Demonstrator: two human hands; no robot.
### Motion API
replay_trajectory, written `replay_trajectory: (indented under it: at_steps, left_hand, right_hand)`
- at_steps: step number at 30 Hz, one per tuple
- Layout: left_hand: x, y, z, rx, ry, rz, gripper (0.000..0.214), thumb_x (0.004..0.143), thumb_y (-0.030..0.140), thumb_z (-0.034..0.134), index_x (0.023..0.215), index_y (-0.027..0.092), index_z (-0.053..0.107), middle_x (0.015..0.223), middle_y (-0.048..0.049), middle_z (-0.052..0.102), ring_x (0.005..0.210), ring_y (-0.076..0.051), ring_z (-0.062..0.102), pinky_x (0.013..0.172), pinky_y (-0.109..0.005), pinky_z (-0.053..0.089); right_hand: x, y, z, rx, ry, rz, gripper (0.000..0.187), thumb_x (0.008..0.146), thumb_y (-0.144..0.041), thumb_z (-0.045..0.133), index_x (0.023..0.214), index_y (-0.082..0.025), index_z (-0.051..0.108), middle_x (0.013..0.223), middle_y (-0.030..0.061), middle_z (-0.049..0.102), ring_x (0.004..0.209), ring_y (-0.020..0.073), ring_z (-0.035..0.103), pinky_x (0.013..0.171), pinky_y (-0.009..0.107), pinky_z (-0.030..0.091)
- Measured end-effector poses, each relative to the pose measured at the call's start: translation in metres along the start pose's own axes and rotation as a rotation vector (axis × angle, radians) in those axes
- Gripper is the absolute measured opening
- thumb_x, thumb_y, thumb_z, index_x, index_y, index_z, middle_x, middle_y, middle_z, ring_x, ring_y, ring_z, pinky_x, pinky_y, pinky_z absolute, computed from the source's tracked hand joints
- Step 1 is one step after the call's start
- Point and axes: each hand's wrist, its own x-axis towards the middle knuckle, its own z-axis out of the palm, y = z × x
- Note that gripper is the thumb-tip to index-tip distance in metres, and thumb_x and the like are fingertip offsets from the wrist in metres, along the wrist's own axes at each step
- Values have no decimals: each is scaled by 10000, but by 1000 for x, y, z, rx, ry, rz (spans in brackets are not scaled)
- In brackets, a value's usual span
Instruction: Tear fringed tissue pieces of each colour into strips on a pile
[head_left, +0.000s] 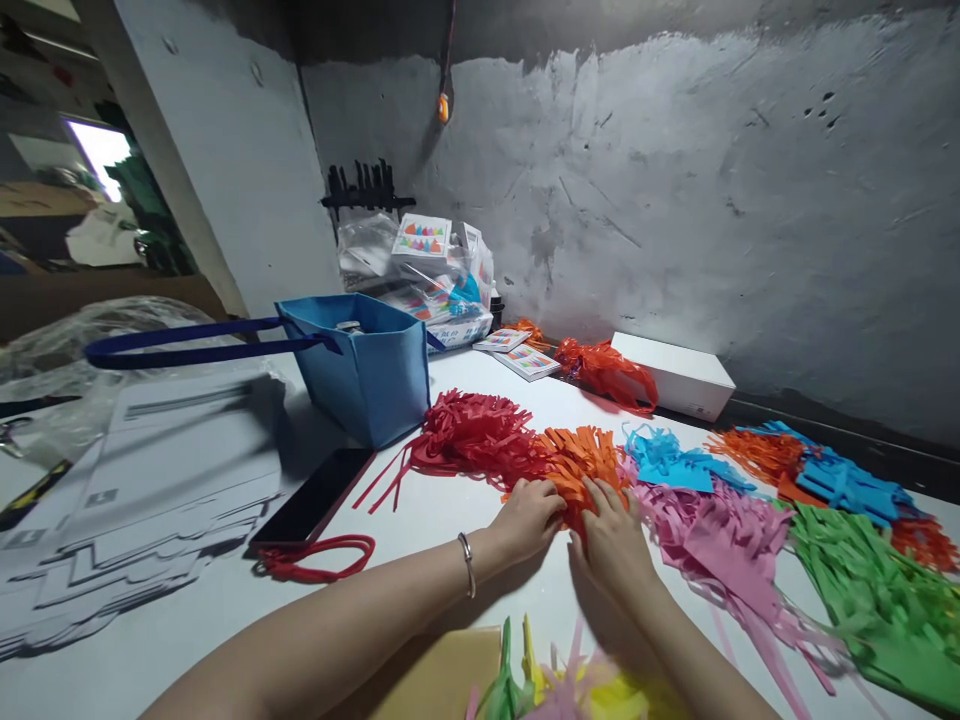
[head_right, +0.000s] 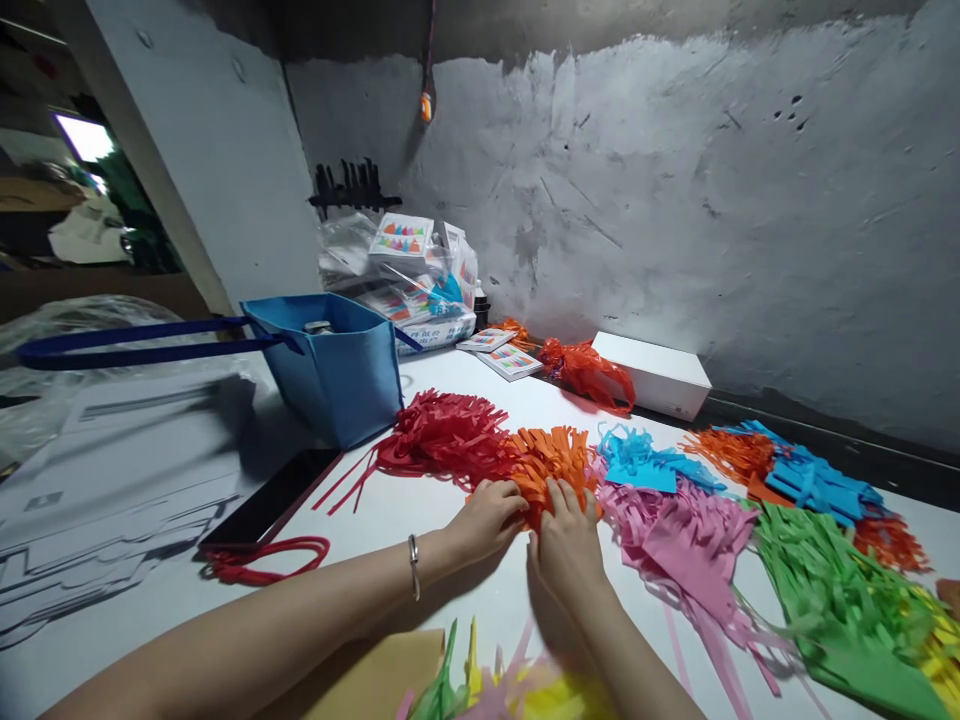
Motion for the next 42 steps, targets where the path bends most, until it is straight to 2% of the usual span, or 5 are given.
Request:
replay_trajectory:
  at_steps: [7,29,35,38,42]
  left_hand:
    - [-5,0,-5,53,-41,1,146,975,291,638,958,153,681,998,-40,701,942,-204,672,877,-423,552]
    - [14,28,16,64,-27,302,163,970,323,622,974,203,730,1000,-65,720,936,-237,629,848,-378,380]
    - [21,28,23,83,4,259,202,997,226,563,900,174,732,957,-69,724,891,-225,628,812,-372,390]
    - [21,27,22,82,6,240,171,995,228,574,952,169,729,973,-55,722,892,-219,633,836,-383,416]
    - [21,29,19,77,-4,209,152,994,247,587,966,162,710,975,-36,711,922,-216,641,882,-412,461]
  right_hand:
    - [3,7,17,-46,-25,63,68,937,-234,682,945,-167,697,1234,57,677,1223,237,586,1136,550,343]
    - [-12,52,29,683,213,371,255,977,-399,635,1026,-150,652,949,13,678,782,140,667,701,310,575]
    - [-23,50,16,492,372,283,157,960,-298,606,1041,-165,628,1057,59,652,966,207,644,847,411,543]
    - [-28,44,2,314,387,109,301,886,-113,489,1115,-224,651,1393,119,541,1317,301,477,1073,545,383]
    - [-28,40,-11,106,300,-151,329,828,-98,548,1077,-259,689,1456,76,552,1404,304,414,1195,561,150]
